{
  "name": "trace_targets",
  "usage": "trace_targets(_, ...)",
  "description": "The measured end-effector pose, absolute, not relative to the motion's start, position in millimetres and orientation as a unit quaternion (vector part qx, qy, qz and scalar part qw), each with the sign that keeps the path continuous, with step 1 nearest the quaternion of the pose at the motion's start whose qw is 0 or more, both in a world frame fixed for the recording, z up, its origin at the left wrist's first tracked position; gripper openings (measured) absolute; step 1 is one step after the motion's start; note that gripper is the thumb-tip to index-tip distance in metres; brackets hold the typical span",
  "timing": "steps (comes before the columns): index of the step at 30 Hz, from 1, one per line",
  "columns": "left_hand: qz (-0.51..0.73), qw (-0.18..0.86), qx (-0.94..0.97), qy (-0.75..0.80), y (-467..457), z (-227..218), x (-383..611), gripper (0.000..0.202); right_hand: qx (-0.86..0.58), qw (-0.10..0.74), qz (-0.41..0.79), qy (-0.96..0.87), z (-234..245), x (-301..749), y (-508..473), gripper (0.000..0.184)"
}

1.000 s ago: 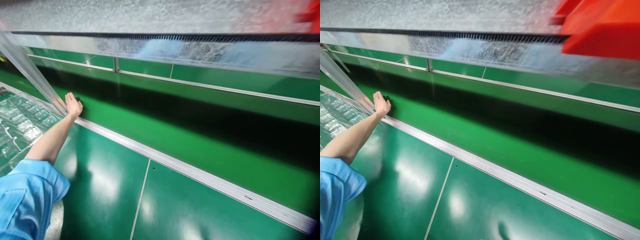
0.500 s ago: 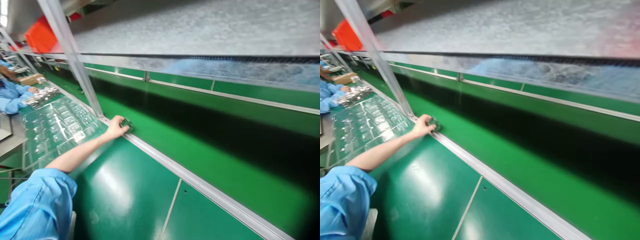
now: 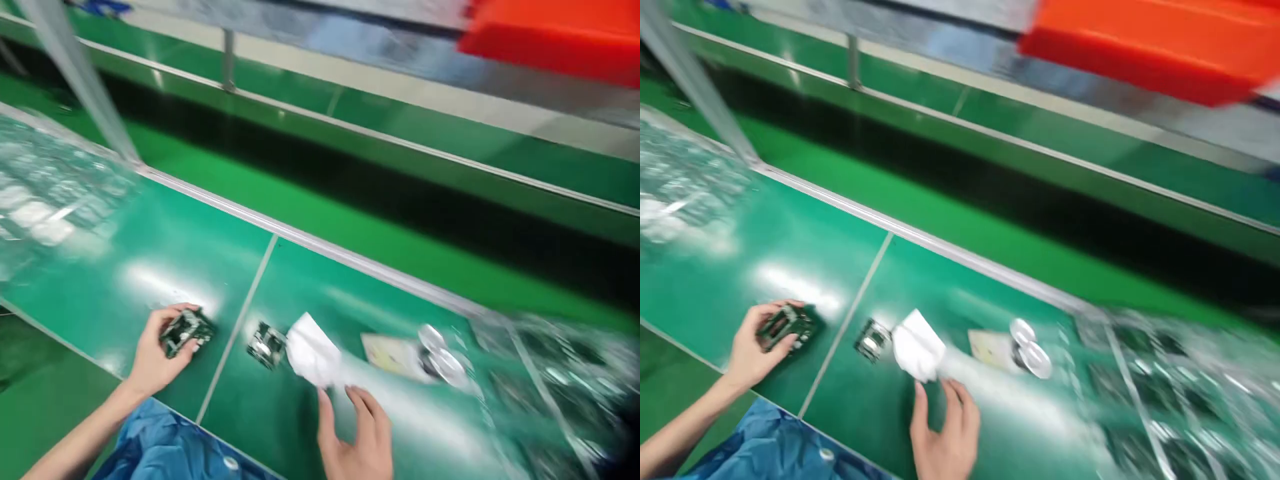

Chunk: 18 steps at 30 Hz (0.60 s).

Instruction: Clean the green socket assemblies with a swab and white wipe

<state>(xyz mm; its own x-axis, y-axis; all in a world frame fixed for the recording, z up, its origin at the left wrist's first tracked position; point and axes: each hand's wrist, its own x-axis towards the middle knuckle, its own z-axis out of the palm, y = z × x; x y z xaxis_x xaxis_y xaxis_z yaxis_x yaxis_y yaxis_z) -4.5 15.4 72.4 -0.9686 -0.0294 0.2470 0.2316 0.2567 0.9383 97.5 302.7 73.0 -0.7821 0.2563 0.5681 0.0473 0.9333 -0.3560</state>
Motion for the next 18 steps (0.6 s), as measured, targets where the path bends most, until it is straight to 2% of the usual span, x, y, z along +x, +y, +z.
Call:
trace_targets(2,-0.602,0.103,-0.068,-0.789,7.8,65.4,7.8,0.040,-0.099,0.319,0.190,-0.923,80.2,103.9,290.0,0.034)
trace_targets(6,-0.524,0.135,-0.077,-0.837,4.0,57.6,18.6,0.061,-0.085,0.183,0.333,-0.921,85.7,89.0,256.0,0.074)
trace_targets(8,-0.495,0.140,-0.083,-0.854,6.1,55.9,18.7,0.063,-0.068,0.124,0.386,-0.911,82.0,74.6,241.6,0.090)
trace_targets(9,-0.488,0.139,-0.084,-0.858,7.7,55.1,17.6,0.062,-0.063,0.104,0.406,-0.906,79.1,67.4,236.2,0.093)
trace_targets(12,-0.485,0.130,-0.081,-0.861,14.0,53.4,12.3,0.061,-0.049,0.094,0.440,-0.892,72.0,51.6,227.4,0.082)
trace_targets(15,-0.485,0.130,-0.080,-0.861,19.7,53.3,7.4,0.065,-0.042,0.134,0.464,-0.875,76.7,51.5,225.7,0.067)
trace_targets(18,-0.475,0.128,-0.083,-0.867,21.8,53.1,1.9,0.065,-0.068,0.142,0.504,-0.849,92.5,63.7,228.1,0.069)
